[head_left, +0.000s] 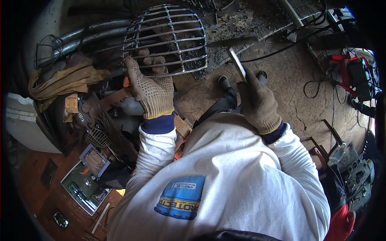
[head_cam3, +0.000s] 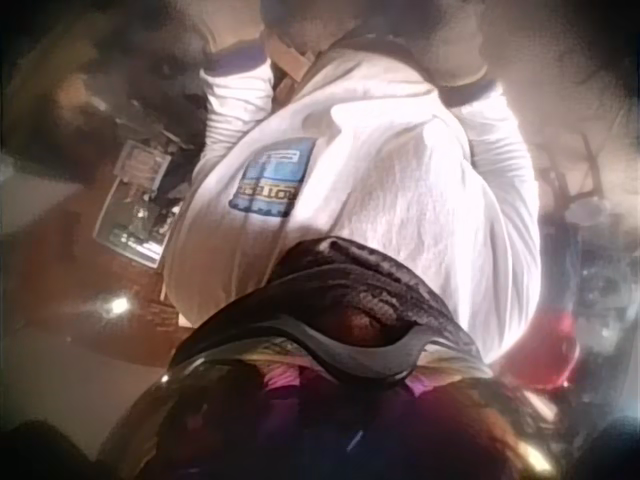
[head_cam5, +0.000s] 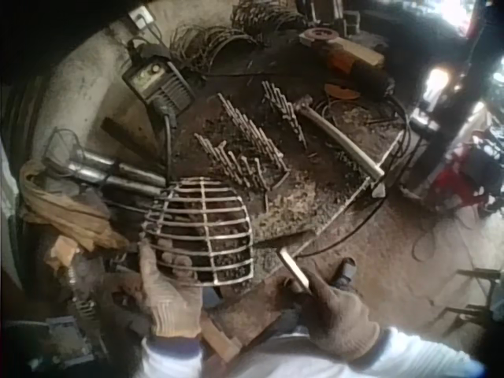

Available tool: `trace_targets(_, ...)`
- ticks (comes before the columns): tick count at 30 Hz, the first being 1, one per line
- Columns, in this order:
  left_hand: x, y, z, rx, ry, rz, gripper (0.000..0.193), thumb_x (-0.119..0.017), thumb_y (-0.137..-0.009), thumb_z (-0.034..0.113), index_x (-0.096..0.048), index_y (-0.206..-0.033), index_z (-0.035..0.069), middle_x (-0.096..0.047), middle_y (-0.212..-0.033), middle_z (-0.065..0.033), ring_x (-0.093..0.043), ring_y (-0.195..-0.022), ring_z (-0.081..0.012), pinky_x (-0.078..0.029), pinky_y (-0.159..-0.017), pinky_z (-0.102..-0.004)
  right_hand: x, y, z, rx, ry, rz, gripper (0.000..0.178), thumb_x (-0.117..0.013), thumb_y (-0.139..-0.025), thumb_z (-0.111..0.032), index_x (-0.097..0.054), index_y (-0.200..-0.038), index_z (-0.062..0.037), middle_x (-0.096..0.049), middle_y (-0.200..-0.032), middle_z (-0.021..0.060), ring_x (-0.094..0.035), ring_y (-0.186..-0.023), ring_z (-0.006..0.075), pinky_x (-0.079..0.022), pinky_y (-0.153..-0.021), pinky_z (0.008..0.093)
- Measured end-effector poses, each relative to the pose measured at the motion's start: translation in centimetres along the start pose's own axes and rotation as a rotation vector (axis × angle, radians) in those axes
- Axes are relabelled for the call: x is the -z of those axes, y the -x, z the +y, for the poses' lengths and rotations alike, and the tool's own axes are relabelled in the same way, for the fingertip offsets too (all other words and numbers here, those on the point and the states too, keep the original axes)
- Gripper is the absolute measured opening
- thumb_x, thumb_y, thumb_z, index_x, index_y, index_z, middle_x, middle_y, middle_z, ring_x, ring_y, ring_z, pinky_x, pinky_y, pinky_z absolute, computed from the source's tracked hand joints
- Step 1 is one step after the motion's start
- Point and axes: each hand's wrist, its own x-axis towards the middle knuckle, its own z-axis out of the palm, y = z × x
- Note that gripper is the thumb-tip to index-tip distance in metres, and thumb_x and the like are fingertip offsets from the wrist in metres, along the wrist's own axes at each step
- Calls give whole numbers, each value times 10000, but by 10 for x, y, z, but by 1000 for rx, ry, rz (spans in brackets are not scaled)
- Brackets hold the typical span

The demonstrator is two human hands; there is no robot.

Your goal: The person welds a metal wire frame using a welding tool, then uses a hammer to tap on the welded joints while holding the frame by hand.

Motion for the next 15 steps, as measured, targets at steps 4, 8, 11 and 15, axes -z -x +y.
trace_targets(4,4,-1,1,52,36,-54,262,-605,-976,356,-615,-1006,96,-573,-747,37,-542,-607,-52,-457,-504,-159,0,4,12,95,-66,62,506,-552,-939,-75,-439,-1433,-79,-709,-876,124,-724,-790,305,-579,-686,390)
trace_targets(8,2,1,3,83,62,-21,280,-593,-983,368,-612,-1005,89,-576,-775,36,-547,-631,-49,-457,-505,-162,-3,-1,1,-60,-18,-43,446,-638,-918,-109,-543,-1354,-89,-688,-846,191,-716,-751,301,-546,-661,378)
trace_targets(11,-9,6,1,10,10,-21,285,-585,-987,368,-608,-1014,84,-577,-797,32,-552,-654,-49,-460,-509,-164,-2,0,3,-81,-49,23,455,-629,-923,-111,-531,-1366,-88,-691,-846,183,-720,-765,295,-544,-665,368)
trace_targets(15,-2,4,2,15,-24,-13,281,-584,-989,362,-604,-1024,84,-574,-807,30,-552,-664,-51,-460,-514,-160,-5,3,2,-69,-65,57,447,-624,-929,-127,-530,-1365,-94,-692,-845,184,-724,-780,297,-544,-661,369)
